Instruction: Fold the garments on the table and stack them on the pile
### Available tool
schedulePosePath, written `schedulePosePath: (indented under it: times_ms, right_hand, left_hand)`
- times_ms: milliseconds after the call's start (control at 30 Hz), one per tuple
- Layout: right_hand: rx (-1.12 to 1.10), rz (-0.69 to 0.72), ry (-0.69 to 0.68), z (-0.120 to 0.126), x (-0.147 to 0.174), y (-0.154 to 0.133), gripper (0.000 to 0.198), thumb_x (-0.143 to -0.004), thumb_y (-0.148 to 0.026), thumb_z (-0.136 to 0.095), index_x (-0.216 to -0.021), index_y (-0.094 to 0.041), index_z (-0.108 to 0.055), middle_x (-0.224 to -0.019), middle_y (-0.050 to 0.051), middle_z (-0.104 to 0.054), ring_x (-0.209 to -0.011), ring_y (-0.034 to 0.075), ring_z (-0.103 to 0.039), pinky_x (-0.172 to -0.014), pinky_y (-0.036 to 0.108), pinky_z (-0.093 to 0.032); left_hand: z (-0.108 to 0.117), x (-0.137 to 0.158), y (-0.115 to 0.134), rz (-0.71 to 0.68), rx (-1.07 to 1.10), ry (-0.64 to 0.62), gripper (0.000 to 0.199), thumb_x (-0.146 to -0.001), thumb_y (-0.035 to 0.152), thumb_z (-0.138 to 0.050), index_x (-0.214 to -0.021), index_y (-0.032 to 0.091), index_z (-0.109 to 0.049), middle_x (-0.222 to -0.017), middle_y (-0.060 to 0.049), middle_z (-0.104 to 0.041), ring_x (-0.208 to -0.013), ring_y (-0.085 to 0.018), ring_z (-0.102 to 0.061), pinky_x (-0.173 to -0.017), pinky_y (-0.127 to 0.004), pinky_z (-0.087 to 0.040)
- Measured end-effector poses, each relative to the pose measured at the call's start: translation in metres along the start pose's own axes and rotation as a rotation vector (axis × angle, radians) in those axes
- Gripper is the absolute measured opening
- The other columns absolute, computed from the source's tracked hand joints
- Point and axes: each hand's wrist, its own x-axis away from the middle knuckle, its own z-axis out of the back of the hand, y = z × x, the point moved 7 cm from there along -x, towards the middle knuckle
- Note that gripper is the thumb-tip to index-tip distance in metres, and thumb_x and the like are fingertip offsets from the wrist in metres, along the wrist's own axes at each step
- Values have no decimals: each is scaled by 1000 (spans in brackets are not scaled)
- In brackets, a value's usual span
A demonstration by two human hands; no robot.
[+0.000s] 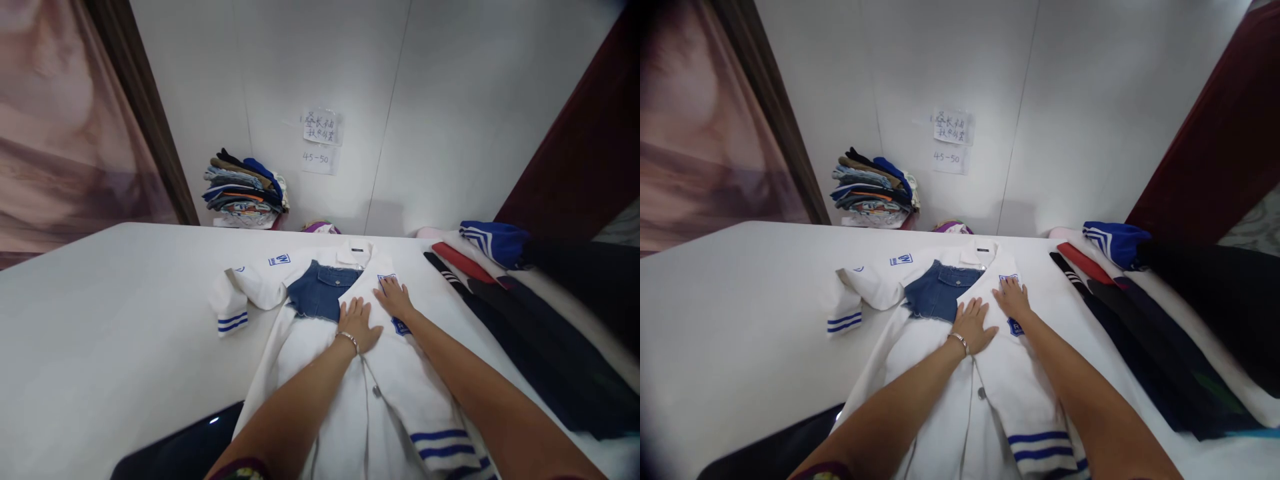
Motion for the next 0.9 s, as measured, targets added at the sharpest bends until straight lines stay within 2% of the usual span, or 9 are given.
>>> schedulePosePath:
  times_ms: [133,267,600,667,733,800,867,900]
  right_hand:
    - [5,59,-26,-3,39,5,58,-94,-50,-28,-141,-16,-36,-153,12,-26,-142,27,-19,-111,52,-16]
    - [22,84,-43,-9,62,4,57,-95,-48,-29,-139,-14,-39,-152,14,-29,-141,27,-23,-110,50,-22]
    - [25,119,90,-21,60,11,55,-94,-48,-29,-135,-15,-45,-148,13,-37,-137,27,-31,-107,49,-30]
    - [25,128,101,-22,60,12,55,-94,-48,-28,-135,-16,-45,-148,13,-37,-137,27,-31,-106,50,-32]
    - [28,141,106,-23,61,13,55,-94,-49,-29,-134,-16,-46,-147,13,-39,-137,27,-32,-105,50,-33]
    - [28,142,105,-23,61,13,55,-93,-49,-30,-133,-16,-47,-147,13,-39,-136,27,-33,-105,49,-34]
    - [21,129,97,-24,60,15,55,-93,-49,-30,-134,-17,-47,-147,12,-39,-137,27,-32,-105,48,-33]
    - [16,121,91,-24,60,15,56,-93,-50,-29,-134,-17,-47,-148,11,-38,-137,27,-31,-106,48,-33]
  left_hand:
    - [-2,-2,0,-8,9,3,81,-84,65,-27,-147,15,-28,-157,-12,-17,-145,-28,-9,-116,-52,-4]
    - [1,-1,0,5,31,2,80,-83,63,-30,-147,15,-28,-156,-13,-18,-144,-28,-11,-116,-51,-4]
    - [4,8,3,-12,77,-6,82,-83,68,-29,-146,17,-28,-157,-12,-17,-145,-27,-9,-115,-53,-4]
    - [7,7,4,-16,64,-27,81,-82,69,-31,-146,19,-29,-156,-11,-19,-144,-27,-12,-115,-53,-7]
    - [16,3,1,-19,35,-70,74,-82,68,-35,-141,23,-39,-154,-7,-29,-142,-25,-23,-114,-47,-19]
    - [34,-2,-10,12,3,-86,63,-83,65,-39,-132,26,-51,-148,-4,-41,-135,-22,-36,-110,-40,-30]
    - [64,-2,-32,85,-30,-27,54,-84,60,-41,-125,27,-56,-145,-3,-45,-133,-21,-39,-108,-38,-33]
    - [83,1,-47,129,-49,30,52,-85,58,-42,-125,27,-56,-146,-3,-43,-134,-21,-37,-110,-39,-30]
